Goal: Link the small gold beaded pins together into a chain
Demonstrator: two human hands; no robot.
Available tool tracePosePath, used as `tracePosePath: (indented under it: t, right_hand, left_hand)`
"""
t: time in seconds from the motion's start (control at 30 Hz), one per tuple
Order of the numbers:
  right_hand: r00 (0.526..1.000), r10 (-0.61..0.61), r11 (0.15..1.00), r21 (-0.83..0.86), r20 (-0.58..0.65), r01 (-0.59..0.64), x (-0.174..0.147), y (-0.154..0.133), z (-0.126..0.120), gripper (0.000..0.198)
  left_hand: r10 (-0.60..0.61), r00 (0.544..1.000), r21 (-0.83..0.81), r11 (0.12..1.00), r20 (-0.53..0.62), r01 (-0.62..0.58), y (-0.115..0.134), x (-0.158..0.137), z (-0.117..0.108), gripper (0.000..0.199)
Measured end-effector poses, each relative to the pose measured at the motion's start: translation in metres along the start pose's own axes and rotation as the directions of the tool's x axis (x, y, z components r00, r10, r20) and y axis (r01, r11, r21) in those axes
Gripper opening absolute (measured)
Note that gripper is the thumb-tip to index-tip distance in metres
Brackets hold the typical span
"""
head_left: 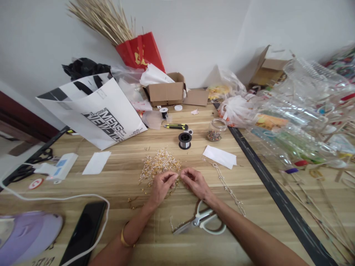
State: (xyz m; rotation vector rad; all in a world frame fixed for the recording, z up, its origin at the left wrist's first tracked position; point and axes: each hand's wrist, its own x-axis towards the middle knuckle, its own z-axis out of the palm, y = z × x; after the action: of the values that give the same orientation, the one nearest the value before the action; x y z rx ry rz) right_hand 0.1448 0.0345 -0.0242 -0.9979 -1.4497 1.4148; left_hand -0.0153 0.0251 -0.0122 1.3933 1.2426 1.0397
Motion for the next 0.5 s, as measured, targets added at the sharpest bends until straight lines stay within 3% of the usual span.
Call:
tracePosePath:
  t: [0.23, 0.5]
  right_hand:
    - [1.0, -0.019, 1.0, -0.008, 0.009, 0.019, -0.0001, 0.0008, -0.0001, 0.023]
    - [0.999, -0.029, 0.999, -0.029, 0.03, 0.03, -0.0007, 0.0017, -0.0009, 0.022]
  left_hand:
    - [-0.025, 0.999, 0.088, 0.996, 0.036, 0.022, -0.0014, -0.0001, 0.0011, 0.018]
    - [0.025, 0.994, 0.137, 0.99, 0.109, -0.04, 0.002, -0.0008, 0.0015, 0.012]
